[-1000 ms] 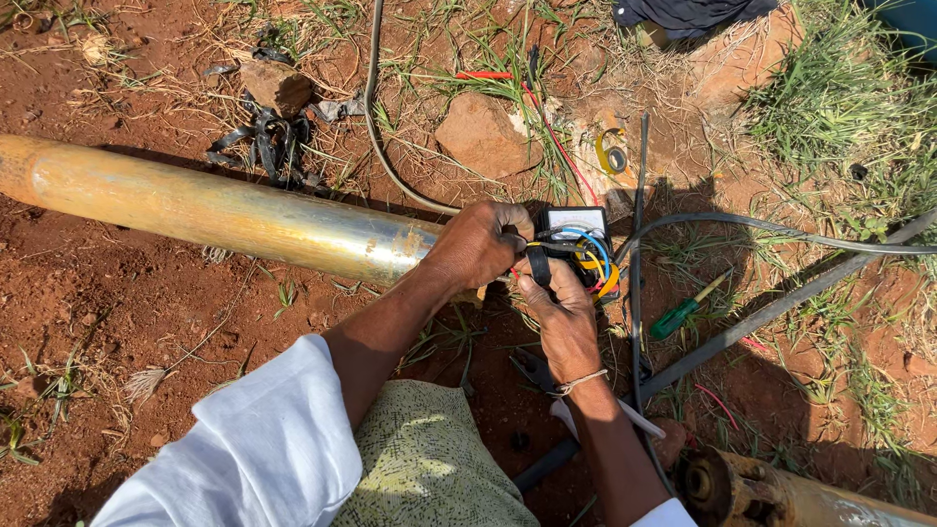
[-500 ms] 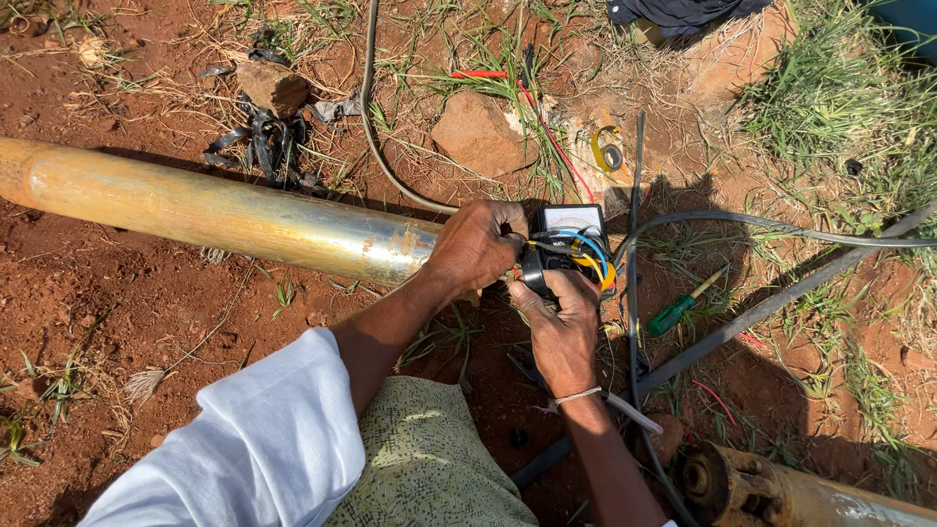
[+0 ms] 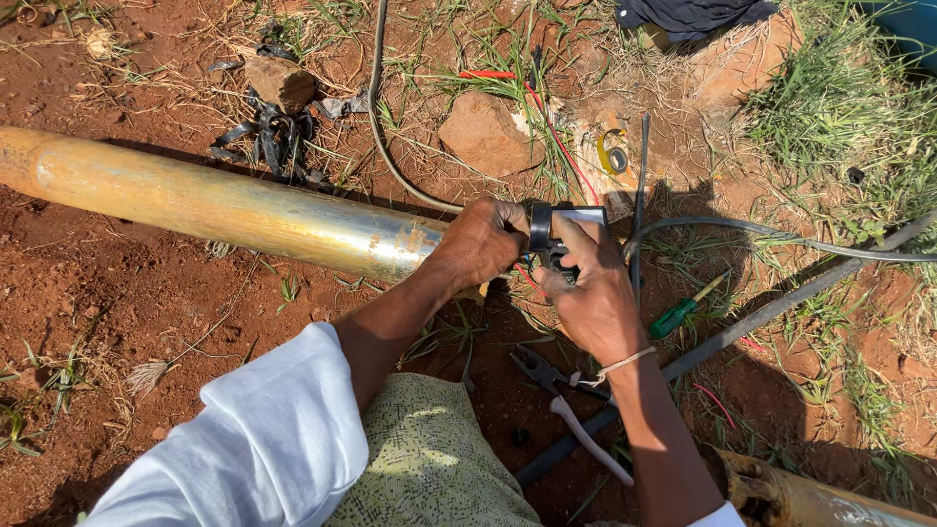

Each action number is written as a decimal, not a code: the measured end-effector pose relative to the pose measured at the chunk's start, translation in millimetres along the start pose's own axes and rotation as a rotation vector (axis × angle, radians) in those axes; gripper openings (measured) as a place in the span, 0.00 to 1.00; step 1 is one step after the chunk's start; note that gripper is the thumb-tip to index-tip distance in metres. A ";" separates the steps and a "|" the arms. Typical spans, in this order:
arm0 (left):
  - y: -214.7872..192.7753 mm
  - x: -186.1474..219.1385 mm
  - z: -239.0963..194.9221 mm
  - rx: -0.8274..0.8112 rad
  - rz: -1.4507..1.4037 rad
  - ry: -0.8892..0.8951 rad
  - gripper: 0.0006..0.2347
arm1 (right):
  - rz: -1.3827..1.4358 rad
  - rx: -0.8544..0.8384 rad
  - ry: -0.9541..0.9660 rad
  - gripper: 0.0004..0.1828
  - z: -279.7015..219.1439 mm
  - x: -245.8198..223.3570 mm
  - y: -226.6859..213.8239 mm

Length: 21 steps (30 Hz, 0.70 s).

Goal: The person connects wires to a control component and wraps the connection with electrical tape by hand on a patch of red soil. They then place the component onto a long cylindrical metal casing.

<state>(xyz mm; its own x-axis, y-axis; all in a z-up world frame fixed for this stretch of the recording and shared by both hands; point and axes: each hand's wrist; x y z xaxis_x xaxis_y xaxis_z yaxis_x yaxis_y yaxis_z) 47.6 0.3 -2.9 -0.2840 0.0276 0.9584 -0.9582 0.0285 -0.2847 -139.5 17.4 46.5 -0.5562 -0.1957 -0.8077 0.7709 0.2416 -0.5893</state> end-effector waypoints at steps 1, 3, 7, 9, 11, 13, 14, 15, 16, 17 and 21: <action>-1.5 -5.1 1.2 -0.006 -0.001 0.028 0.08 | -0.256 0.097 -0.179 0.31 3.7 0.0 -0.8; 0.4 -11.2 4.6 -0.023 -0.013 0.092 0.08 | -0.358 0.175 -0.351 0.27 15.5 2.7 -1.9; -2.7 -9.9 0.7 -0.085 -0.026 -0.045 0.04 | -0.200 0.053 -0.245 0.14 28.6 10.3 3.8; -6.4 -6.7 -0.4 -0.118 0.021 -0.048 0.05 | -0.150 0.038 -0.145 0.14 32.9 12.3 7.2; -0.3 -3.0 -4.1 -0.090 0.044 0.002 0.07 | -0.088 -0.004 0.018 0.13 32.2 13.7 9.0; -0.7 1.7 -4.8 -0.053 0.126 0.075 0.08 | -0.010 -0.064 0.218 0.14 40.2 12.8 9.3; -1.0 4.1 -6.8 -0.034 0.191 0.118 0.08 | -0.027 -0.082 0.224 0.14 43.4 14.0 9.6; -1.6 6.7 -9.0 -0.014 0.257 0.160 0.08 | -0.043 -0.100 0.230 0.15 47.0 16.8 9.3; -3.0 9.2 -10.6 -0.014 0.255 0.173 0.09 | -0.061 -0.116 0.234 0.16 52.3 21.3 8.3; -5.1 11.6 -12.6 -0.013 0.254 0.186 0.10 | -0.113 -0.122 0.196 0.17 59.3 26.7 7.8; -10.4 21.8 -19.0 0.037 0.243 0.305 0.17 | -0.023 -0.122 -0.056 0.26 77.9 45.3 17.3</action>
<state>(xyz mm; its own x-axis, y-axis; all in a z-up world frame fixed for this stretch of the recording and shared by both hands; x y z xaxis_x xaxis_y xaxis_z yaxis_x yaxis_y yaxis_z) 52.0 19.5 20.5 -0.4848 0.3251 0.8119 -0.8664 -0.0517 -0.4966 -127.2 -61.3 0.9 -0.5524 -0.2548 -0.7937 0.7125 0.3499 -0.6082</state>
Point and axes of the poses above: each hand's wrist, its own z-axis towards the middle knuckle, its own y-axis out of the palm, x = y × z, and after that the axes turned 10 degrees about y, right-handed
